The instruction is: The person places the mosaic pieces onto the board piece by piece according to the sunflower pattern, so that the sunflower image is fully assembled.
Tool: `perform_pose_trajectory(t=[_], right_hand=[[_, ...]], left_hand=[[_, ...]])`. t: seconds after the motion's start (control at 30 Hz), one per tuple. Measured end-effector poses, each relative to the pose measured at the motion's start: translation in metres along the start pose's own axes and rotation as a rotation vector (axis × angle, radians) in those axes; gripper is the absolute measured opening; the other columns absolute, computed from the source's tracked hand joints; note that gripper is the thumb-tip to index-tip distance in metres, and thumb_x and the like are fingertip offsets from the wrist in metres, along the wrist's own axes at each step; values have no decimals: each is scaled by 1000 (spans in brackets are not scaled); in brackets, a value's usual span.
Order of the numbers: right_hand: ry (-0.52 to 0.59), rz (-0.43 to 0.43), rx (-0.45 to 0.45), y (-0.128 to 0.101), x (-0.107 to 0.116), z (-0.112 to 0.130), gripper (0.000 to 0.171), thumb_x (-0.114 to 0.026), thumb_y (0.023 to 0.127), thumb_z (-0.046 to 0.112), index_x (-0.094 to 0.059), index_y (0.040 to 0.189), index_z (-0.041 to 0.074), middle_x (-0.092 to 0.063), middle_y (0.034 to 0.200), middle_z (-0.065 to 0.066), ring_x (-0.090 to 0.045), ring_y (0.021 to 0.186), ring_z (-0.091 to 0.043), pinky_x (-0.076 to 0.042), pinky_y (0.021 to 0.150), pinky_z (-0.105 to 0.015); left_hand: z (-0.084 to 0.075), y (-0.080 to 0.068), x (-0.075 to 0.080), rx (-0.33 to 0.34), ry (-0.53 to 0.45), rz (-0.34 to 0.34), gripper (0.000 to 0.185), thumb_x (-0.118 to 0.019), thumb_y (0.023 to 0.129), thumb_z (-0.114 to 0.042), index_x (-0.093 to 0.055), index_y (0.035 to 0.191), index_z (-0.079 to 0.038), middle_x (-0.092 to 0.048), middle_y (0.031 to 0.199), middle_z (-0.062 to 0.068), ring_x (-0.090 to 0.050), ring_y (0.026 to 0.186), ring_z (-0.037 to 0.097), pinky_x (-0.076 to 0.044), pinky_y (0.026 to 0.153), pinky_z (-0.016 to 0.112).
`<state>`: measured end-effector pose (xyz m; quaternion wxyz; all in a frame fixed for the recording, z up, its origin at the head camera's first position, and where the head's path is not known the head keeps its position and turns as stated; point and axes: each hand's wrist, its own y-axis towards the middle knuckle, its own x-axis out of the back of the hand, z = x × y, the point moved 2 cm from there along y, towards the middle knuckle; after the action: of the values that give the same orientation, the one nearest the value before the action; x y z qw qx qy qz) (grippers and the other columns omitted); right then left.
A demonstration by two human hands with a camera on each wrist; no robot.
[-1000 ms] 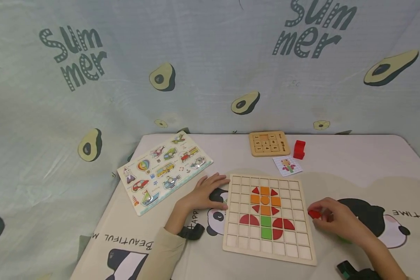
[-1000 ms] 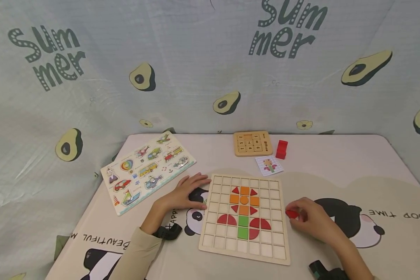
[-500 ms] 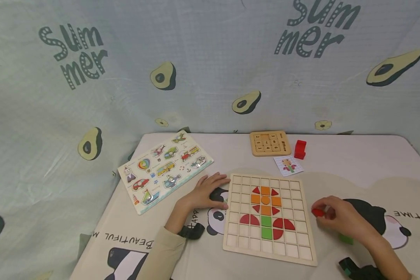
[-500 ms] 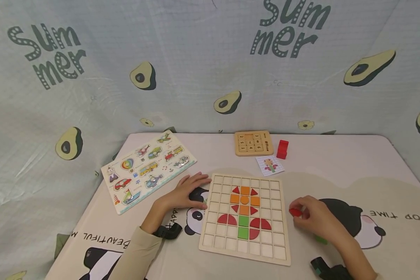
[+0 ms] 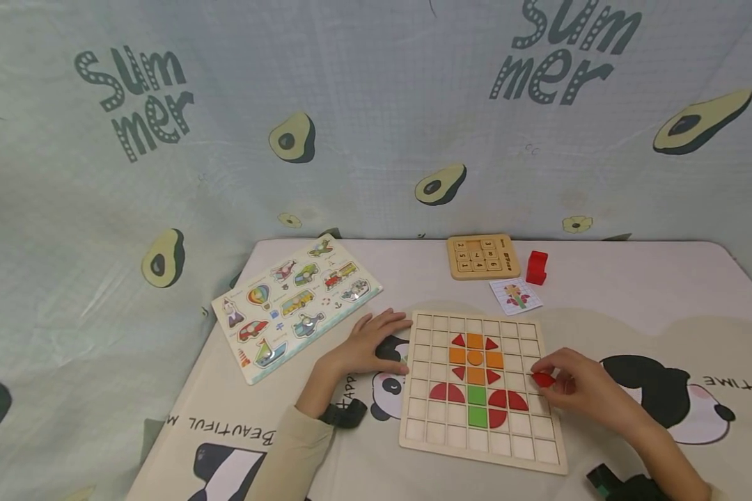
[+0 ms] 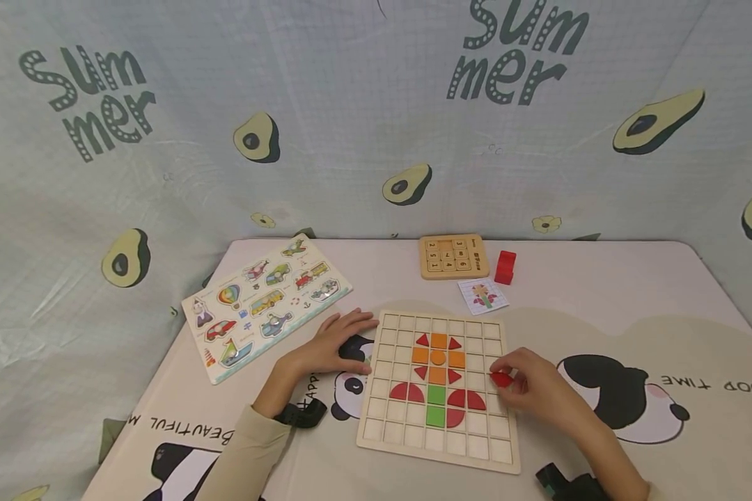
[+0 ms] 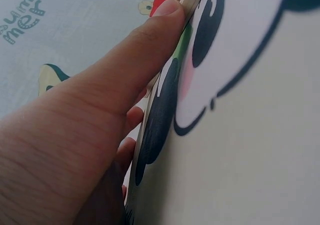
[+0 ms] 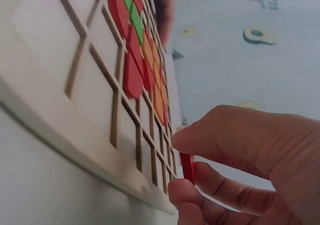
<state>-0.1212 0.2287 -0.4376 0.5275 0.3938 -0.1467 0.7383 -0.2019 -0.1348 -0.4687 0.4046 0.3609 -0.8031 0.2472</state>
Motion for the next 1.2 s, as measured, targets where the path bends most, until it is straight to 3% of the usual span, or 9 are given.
perform_pose_trajectory(t=[0.4, 0.63, 0.8, 1.2], right_hand=[[80, 111, -2, 5, -21, 23, 28, -76, 77, 1, -69, 103, 8, -58, 100, -2, -48, 77, -5, -49, 59, -17], [131, 143, 117, 7, -35, 33, 24, -76, 79, 1, -70, 101, 11, -57, 96, 2, -49, 75, -5, -48, 57, -17], [130, 208, 137, 9, -45, 40, 21, -75, 82, 5, -69, 100, 15, -56, 95, 9, -49, 81, -4, -48, 61, -17], [128, 360, 70, 14, -61, 55, 22, -74, 85, 11, -70, 103, 22, -56, 103, 12, -51, 92, -6, -52, 75, -18]], left_hand=[[0, 0, 0, -9, -2, -8, 84, -76, 81, -47, -38, 150, -19, -28, 159, 3, -14, 150, 25, -3, 121, 46], [-1, -1, 1, -6, -1, -3, 84, -76, 81, -47, -37, 151, -20, -28, 159, 2, -14, 150, 24, -3, 122, 46], [0, 0, 0, -7, -2, -4, 84, -76, 81, -47, -37, 151, -21, -28, 159, 2, -14, 150, 23, -3, 122, 46], [1, 1, 0, -2, -1, -2, 84, -76, 81, -48, -38, 151, -21, -28, 159, 2, -14, 150, 23, -3, 122, 45]])
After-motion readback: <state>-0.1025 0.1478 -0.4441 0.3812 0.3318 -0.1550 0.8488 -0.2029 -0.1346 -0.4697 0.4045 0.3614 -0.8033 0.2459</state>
